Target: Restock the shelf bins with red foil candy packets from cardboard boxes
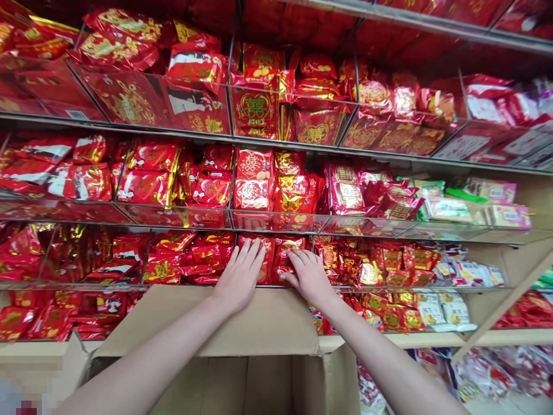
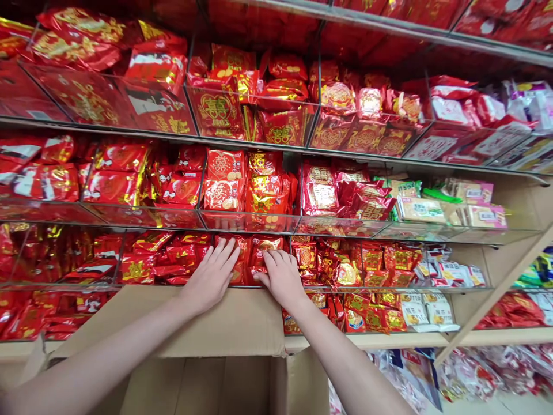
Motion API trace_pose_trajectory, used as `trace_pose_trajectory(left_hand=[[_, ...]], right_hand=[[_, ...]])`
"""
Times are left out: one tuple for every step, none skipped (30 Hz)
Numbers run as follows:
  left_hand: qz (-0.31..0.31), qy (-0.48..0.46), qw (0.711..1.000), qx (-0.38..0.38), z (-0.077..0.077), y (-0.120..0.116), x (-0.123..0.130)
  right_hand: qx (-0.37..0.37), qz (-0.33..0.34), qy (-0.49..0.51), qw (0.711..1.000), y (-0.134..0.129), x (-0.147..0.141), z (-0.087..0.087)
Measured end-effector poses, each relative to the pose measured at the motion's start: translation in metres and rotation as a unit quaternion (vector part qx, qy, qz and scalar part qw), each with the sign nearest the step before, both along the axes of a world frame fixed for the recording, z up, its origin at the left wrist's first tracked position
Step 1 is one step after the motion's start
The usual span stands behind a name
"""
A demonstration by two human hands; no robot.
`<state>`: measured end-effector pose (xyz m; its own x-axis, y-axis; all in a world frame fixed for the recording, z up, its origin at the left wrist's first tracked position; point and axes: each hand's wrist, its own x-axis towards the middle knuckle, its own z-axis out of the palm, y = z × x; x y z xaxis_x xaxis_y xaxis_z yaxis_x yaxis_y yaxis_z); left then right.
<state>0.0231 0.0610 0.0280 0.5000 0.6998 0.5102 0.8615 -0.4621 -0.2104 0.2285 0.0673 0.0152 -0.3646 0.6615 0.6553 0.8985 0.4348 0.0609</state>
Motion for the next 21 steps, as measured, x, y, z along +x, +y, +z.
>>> trace_pose_trajectory(left_hand=[[-0.002, 0.004, 1.000, 0.001, -0.004, -0.005, -0.001], [-0.003, 0.011, 1.000, 0.001, -0.007, -0.009, -0.002], [-0.004, 0.018, 1.000, 0.002, -0.010, -0.012, -0.003], [-0.006, 0.025, 1.000, 0.003, -0.013, -0.013, -0.003], [-0.008, 0.032, 0.999, 0.003, -0.015, -0.013, -0.003], [-0.009, 0.037, 0.999, 0.003, -0.016, -0.012, -0.002], [-0.010, 0.038, 0.999, 0.004, -0.017, -0.010, -0.002], [-0.010, 0.038, 0.999, 0.004, -0.018, -0.008, -0.001], [-0.009, 0.036, 0.999, 0.005, -0.019, -0.006, 0.000], [-0.007, 0.034, 0.999, 0.007, -0.020, -0.005, 0.001], [-0.004, 0.031, 0.999, 0.009, -0.020, -0.004, 0.001], [-0.002, 0.029, 1.000, 0.012, -0.021, -0.005, 0.002], [-0.001, 0.027, 1.000, 0.015, -0.022, -0.006, 0.002], [-0.001, 0.026, 1.000, 0.017, -0.022, -0.008, 0.002], [-0.005, 0.027, 0.999, 0.019, -0.021, -0.010, 0.003], [-0.013, 0.031, 0.999, 0.021, -0.021, -0.012, 0.005], [-0.025, 0.037, 0.999, 0.022, -0.019, -0.014, 0.007], [-0.040, 0.043, 0.998, 0.022, -0.018, -0.015, 0.010], [-0.056, 0.047, 0.997, 0.021, -0.017, -0.015, 0.013], [-0.069, 0.048, 0.996, 0.021, -0.016, -0.015, 0.016], [-0.077, 0.046, 0.996, 0.020, -0.015, -0.014, 0.019]], right_hand=[[0.007, 0.005, -0.001, 1.000, -0.001, 0.002, -0.003], [0.013, 0.013, -0.005, 1.000, -0.002, 0.004, -0.006], [0.018, 0.024, -0.014, 0.999, -0.003, 0.006, -0.009], [0.020, 0.034, -0.024, 0.999, -0.003, 0.007, -0.012], [0.021, 0.040, -0.033, 0.998, -0.002, 0.008, -0.013], [0.020, 0.041, -0.040, 0.998, -0.001, 0.008, -0.014], [0.018, 0.037, -0.043, 0.998, 0.001, 0.007, -0.015], [0.016, 0.028, -0.042, 0.999, 0.003, 0.006, -0.014], [0.017, 0.019, -0.039, 0.999, 0.004, 0.005, -0.014], [0.019, 0.012, -0.035, 0.999, 0.005, 0.004, -0.014], [0.024, 0.009, -0.032, 0.999, 0.006, 0.003, -0.014], [0.029, 0.009, -0.031, 0.999, 0.005, 0.002, -0.015], [0.035, 0.011, -0.030, 0.999, 0.005, 0.002, -0.016], [0.038, 0.012, -0.030, 0.999, 0.004, 0.002, -0.019], [0.040, 0.011, -0.030, 0.999, 0.004, 0.003, -0.021], [0.039, 0.009, -0.031, 0.999, 0.003, 0.004, -0.023], [0.036, 0.006, -0.032, 0.999, 0.003, 0.004, -0.025], [0.033, 0.003, -0.032, 0.999, 0.003, 0.005, -0.026], [0.029, 0.003, -0.032, 0.999, 0.003, 0.005, -0.026], [0.025, 0.004, -0.031, 0.999, 0.002, 0.005, -0.026], [0.019, 0.008, -0.028, 0.999, 0.002, 0.006, -0.025]])
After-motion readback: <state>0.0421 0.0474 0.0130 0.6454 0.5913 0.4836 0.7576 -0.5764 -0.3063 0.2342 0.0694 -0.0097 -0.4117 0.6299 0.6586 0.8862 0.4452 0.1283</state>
